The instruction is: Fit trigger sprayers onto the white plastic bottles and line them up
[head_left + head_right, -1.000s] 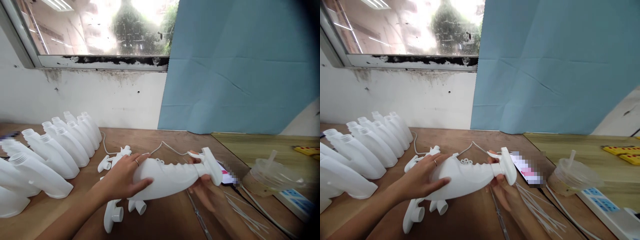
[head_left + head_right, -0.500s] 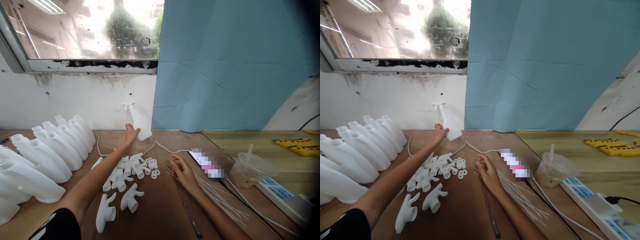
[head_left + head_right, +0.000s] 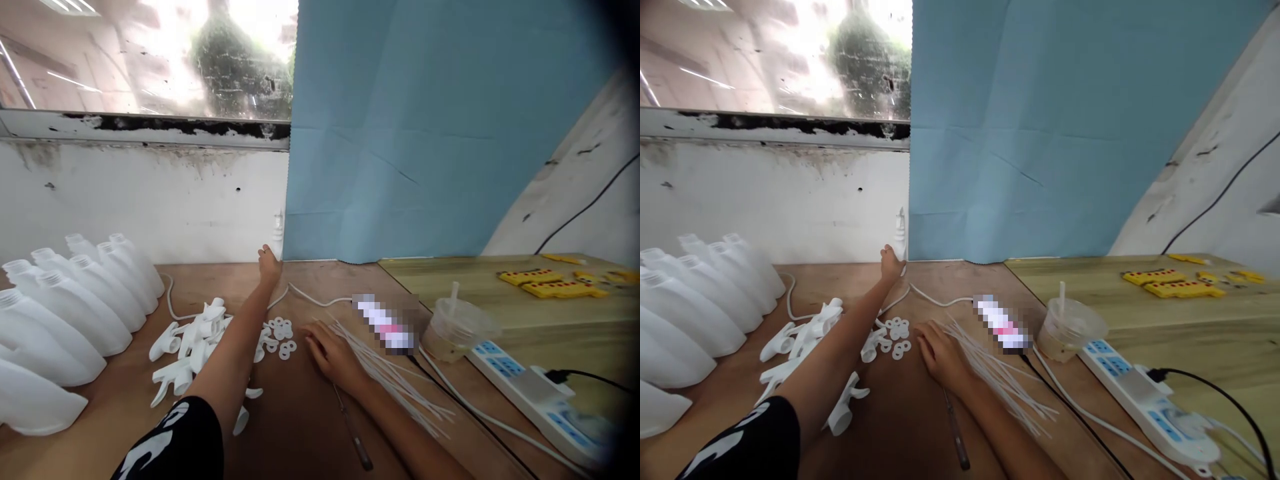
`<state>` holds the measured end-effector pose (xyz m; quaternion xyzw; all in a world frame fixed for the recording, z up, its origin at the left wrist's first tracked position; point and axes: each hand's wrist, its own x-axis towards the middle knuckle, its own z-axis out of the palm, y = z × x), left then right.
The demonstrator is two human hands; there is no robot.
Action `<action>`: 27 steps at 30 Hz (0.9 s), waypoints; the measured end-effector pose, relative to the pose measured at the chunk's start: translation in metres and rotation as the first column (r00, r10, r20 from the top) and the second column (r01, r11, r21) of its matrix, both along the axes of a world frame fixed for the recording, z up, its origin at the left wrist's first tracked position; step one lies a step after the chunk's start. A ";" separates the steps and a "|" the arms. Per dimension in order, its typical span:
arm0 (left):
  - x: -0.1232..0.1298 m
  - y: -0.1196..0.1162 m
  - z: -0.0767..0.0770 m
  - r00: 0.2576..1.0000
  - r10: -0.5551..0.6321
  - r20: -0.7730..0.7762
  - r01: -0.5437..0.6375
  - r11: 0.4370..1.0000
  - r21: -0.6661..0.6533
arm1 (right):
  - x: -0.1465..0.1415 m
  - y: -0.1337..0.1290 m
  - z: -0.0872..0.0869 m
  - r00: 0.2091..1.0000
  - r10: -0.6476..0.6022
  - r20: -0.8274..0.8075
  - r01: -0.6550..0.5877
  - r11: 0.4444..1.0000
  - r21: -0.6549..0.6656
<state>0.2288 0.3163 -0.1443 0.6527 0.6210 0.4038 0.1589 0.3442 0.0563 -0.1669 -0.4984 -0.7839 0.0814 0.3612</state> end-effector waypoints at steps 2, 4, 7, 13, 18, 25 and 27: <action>0.007 0.003 -0.002 1.000 0.020 -0.015 -0.020 1.000 -0.009 | -0.001 0.001 -0.001 1.000 0.021 0.008 -0.021 1.000 0.015; 0.011 0.005 -0.004 0.999 0.034 -0.027 -0.034 0.999 -0.022 | -0.002 0.002 -0.002 0.999 0.030 0.018 -0.031 0.999 0.034; 0.014 0.006 -0.003 0.998 0.030 -0.046 -0.032 0.999 -0.037 | -0.002 0.003 -0.003 0.999 0.036 0.031 -0.038 0.998 0.047; -0.001 0.000 0.014 0.995 -0.039 -0.087 0.034 0.998 -0.054 | 0.003 0.004 -0.005 0.998 0.029 0.056 -0.030 0.999 0.014; -0.050 -0.032 0.044 0.964 -0.224 -0.146 0.222 0.975 -0.033 | 0.002 0.003 -0.005 0.997 0.040 0.071 -0.040 0.999 -0.001; -0.174 -0.134 0.064 0.614 -0.638 -0.464 0.639 0.747 -0.182 | -0.007 -0.004 0.000 0.959 0.140 0.248 -0.137 0.990 -0.028; -0.200 -0.160 0.061 0.543 -0.629 -0.557 0.644 0.737 -0.204 | -0.008 -0.005 -0.001 0.946 0.168 0.277 -0.160 0.986 -0.050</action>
